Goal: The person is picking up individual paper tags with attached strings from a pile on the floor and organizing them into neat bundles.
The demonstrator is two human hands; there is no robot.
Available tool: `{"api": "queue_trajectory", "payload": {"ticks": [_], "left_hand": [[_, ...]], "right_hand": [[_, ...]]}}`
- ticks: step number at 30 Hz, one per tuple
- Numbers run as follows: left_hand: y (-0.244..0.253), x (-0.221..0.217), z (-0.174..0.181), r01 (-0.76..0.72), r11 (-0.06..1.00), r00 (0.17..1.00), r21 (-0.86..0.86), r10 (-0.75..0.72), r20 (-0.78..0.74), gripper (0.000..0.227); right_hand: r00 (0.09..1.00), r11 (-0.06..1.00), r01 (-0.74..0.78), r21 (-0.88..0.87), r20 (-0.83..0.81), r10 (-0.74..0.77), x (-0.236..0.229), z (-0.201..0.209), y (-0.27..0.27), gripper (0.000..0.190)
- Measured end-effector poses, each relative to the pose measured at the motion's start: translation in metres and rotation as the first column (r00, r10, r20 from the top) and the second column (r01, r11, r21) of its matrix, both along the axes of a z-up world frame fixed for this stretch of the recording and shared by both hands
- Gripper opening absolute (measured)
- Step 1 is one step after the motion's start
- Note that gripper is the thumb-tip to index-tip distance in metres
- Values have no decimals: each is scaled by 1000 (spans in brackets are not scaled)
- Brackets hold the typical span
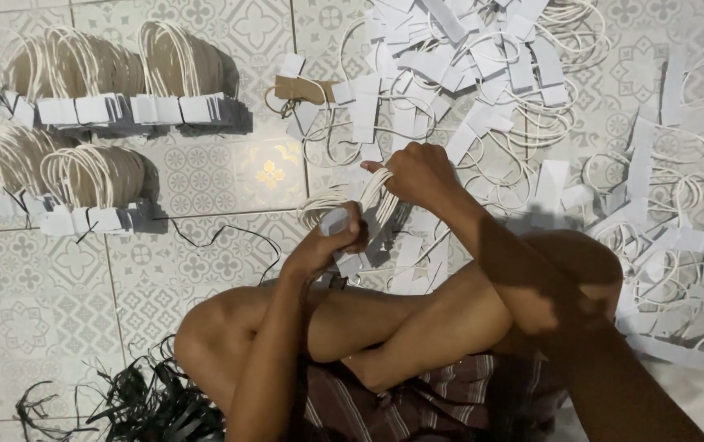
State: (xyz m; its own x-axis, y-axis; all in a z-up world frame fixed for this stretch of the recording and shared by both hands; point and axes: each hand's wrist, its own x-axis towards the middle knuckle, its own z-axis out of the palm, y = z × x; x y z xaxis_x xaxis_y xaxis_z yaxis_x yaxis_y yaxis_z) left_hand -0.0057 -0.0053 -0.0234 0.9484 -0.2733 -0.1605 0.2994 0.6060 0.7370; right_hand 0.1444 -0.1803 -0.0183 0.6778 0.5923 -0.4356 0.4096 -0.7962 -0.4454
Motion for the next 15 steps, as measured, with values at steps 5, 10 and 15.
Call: {"api": "queue_trajectory", "payload": {"ticks": [5,10,15], "left_hand": [[13,5,-2,-103,995,995,-5,103,-13,28],[4,2,-6,-122,992,992,-28,121,-48,27],[3,-4,-5,-24,1000,999,-19,23,-40,27]], "right_hand": [[999,999,-33,-14,20,34,-7,-7,-1,30],[1000,1000,-5,-5,16,5,0,3,1,28],[999,999,-32,21,10,31,-4,-13,-2,28]]}}
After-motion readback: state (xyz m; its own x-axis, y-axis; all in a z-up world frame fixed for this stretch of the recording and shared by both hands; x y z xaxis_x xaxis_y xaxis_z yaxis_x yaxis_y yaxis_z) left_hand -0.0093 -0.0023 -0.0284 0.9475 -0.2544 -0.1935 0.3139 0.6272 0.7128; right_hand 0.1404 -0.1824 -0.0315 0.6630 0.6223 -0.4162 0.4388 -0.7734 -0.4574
